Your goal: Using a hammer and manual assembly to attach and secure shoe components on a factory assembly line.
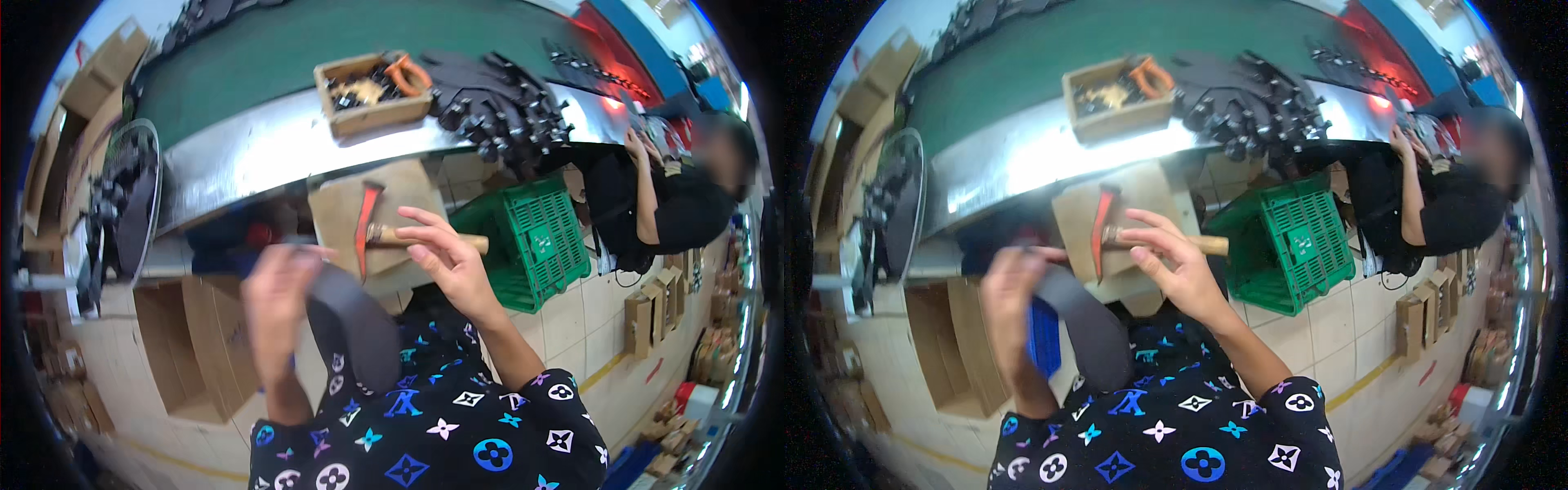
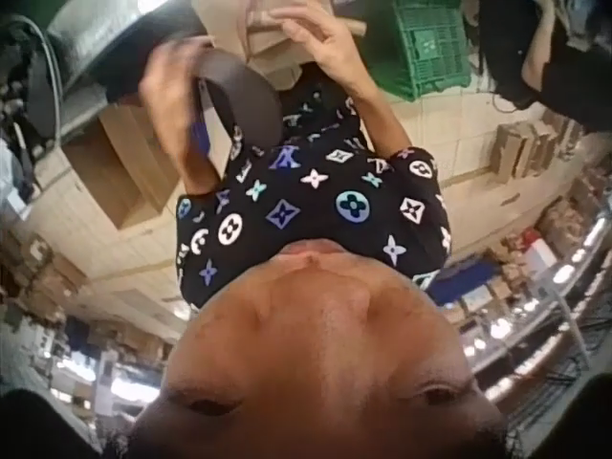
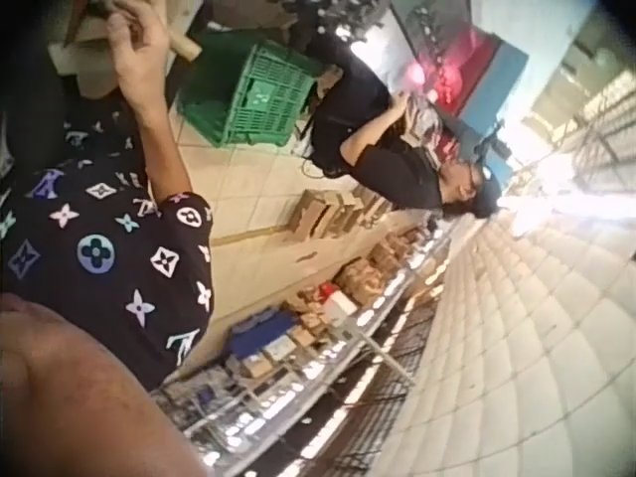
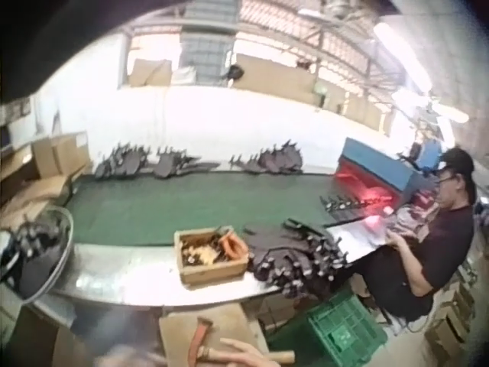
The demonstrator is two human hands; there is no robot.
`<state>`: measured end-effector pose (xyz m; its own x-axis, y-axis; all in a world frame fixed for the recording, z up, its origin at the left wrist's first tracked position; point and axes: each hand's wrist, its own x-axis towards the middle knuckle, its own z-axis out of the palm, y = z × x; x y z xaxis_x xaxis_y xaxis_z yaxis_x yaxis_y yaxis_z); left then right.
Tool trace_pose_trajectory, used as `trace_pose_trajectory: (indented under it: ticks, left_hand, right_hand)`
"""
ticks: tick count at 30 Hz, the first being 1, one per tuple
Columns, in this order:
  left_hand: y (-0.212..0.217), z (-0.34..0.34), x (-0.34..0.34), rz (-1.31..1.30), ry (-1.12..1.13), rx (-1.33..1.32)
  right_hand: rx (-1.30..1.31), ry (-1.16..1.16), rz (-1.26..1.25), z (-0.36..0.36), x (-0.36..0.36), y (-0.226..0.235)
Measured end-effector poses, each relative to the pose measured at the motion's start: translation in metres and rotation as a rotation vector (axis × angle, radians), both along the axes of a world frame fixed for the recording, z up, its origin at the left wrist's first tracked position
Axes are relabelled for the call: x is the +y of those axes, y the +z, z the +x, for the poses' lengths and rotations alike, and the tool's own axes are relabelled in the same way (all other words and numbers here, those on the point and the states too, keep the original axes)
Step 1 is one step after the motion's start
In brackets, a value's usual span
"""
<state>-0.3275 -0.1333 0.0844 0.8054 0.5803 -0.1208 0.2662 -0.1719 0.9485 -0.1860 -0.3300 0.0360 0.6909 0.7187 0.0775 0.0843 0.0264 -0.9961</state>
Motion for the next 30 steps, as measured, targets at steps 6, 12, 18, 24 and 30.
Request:
trace_pose_trajectory:
  ticks: [6, 12, 18, 24, 30]
  left_hand:
    - [0.035, -0.074, 0.187, 0.827, 1.019, -0.262]
    - [0.014, -0.151, 0.391, 1.243, 1.024, 0.243]
    - [0.001, -0.081, 0.294, 1.251, 0.843, 0.340]
    - [0.034, -0.001, 0.150, 1.198, 0.440, 0.208]
    - [0.031, 0.053, 0.096, 1.210, 0.063, 0.111]
  right_hand:
    - [-0.171, -0.359, 0.010, 0.083, -0.022, -0.004]
    - [-0.906, -0.815, -0.394, 0.273, -0.036, -0.007]
    - [-0.970, -0.381, -0.951, 0.375, -0.038, -0.012]
    - [-0.887, -0.309, -1.213, 0.342, 0.017, 0.019]
    - [-1.151, -0.463, -0.960, 0.292, 0.043, 0.012]
